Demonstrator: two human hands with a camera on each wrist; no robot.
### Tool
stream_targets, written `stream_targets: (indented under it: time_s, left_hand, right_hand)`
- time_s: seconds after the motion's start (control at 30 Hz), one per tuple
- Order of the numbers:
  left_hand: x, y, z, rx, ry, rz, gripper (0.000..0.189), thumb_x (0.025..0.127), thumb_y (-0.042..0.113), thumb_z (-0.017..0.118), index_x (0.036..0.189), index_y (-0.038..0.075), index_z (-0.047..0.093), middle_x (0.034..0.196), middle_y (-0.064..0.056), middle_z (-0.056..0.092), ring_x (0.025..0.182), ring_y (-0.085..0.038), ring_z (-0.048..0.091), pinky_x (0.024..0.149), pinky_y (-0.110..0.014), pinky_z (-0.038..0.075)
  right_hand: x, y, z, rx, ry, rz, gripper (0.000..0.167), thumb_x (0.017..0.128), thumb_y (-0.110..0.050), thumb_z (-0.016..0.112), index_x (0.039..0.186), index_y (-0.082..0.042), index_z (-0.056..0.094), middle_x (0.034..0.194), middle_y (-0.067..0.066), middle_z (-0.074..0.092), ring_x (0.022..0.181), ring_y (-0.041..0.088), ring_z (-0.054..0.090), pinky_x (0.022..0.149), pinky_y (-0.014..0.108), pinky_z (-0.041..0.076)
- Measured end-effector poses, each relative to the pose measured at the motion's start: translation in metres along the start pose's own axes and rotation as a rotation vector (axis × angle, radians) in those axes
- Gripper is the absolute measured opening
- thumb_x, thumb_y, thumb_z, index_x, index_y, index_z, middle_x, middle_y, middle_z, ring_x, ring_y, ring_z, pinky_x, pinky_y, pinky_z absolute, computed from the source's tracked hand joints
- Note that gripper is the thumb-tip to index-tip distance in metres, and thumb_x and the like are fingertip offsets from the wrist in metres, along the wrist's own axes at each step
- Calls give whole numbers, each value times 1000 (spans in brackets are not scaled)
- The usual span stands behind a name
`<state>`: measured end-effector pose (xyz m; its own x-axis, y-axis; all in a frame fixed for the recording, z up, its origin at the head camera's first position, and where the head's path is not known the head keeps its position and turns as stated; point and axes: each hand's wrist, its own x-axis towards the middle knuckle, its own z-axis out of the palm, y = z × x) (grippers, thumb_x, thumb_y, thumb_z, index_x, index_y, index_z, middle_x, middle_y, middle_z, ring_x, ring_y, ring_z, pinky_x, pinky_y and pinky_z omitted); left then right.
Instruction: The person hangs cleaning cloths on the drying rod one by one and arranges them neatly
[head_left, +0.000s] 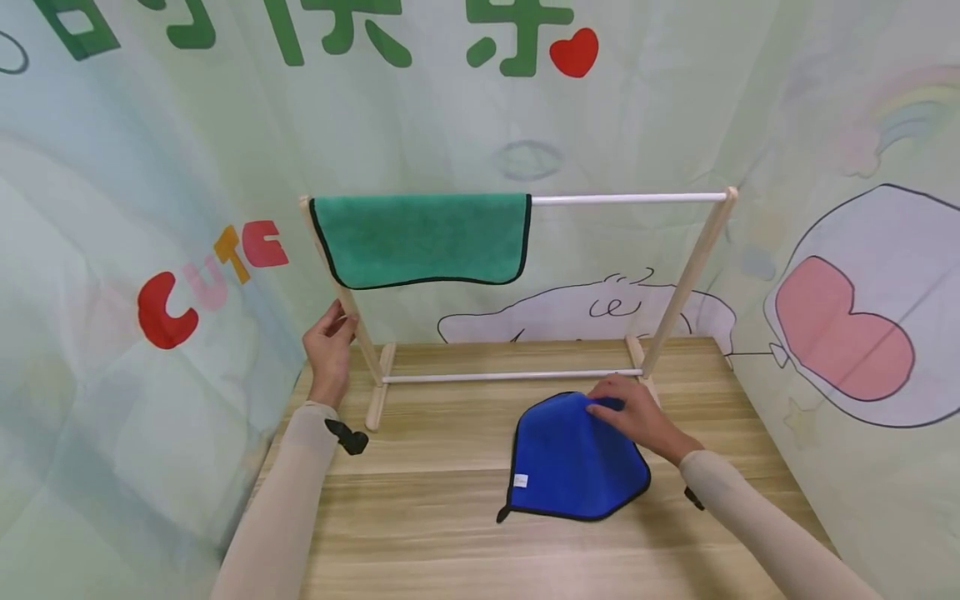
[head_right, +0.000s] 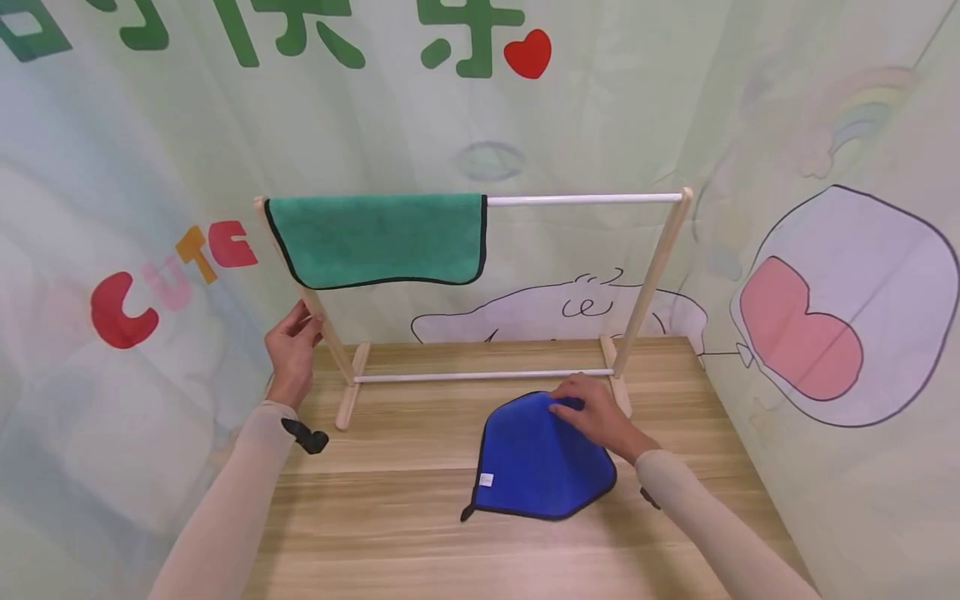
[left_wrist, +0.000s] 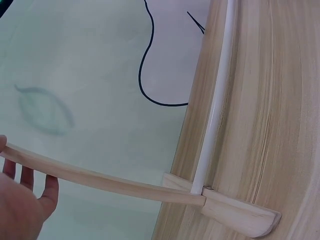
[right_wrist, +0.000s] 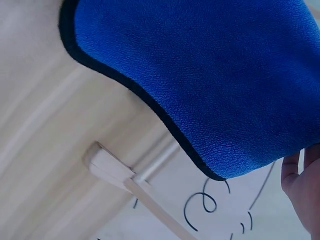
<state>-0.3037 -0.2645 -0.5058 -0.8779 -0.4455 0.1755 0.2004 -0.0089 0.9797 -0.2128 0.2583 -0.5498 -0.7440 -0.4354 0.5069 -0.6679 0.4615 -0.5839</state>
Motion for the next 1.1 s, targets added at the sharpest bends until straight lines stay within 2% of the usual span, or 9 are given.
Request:
stream_targets:
  time_s: [0.17,0.4,0.6,0.73,0.9,1.03,1.1]
  left_hand:
    - [-2,1,0,3,-10,3,48,108,16,74,155,12,63,129,2,70,108,-4,68,89,-15,58]
    - [-1,1,0,15,0,11,48,108,15,74,155,12,64,127,5,71,108,-4,68,88,-14,57]
    - [0,0,0,30,3,9,48,108,14,72,155,11,63,130,1,71,108,-3,67,89,-14,57]
    - [0,2,0,26,-8,-7,48,108,15,73,155,13,63,134,-4,70,109,-3,67,90,-16,57]
    - [-1,2,0,-2,-7,-3,48,108,15,74,154,13,64,128,2,70,108,-4,67,89,-15,57]
    - [0,0,0,-10,-2,-1,48,108,14,74,154,12,64,123,7,70,108,-5,67,88,-14,57]
    - [1,-1,0,-12,1,-1,48,108,14,74,155,12,64,122,8,70,108,-5,67,87,-15,57]
  right_hand:
    - [10,-9,-12,44,2,19,23,88,9,87,105,-6,86,104,4,78,98,20,70,87,18,57]
    - [21,-19,-33,-14,-1,42,21,90,8,87,104,-8,85,105,2,78,101,19,70,87,23,60]
    - [27,-25,-49,-45,47,-3,22,88,11,87,105,-4,85,105,6,78,101,25,69,90,17,54]
    - [30,-30,-60,-46,58,20,22,90,10,86,107,-4,85,107,7,77,102,22,68,93,11,50]
    - [35,-33,-72,-31,87,12,25,90,12,84,108,-4,85,107,6,76,101,17,66,94,9,47]
    - [39,-38,-83,-16,113,-30,26,88,17,83,108,-1,85,105,10,76,100,21,67,94,12,49]
    - [41,-42,-88,-50,121,-32,26,89,15,84,108,-3,85,105,8,76,100,21,68,93,11,49]
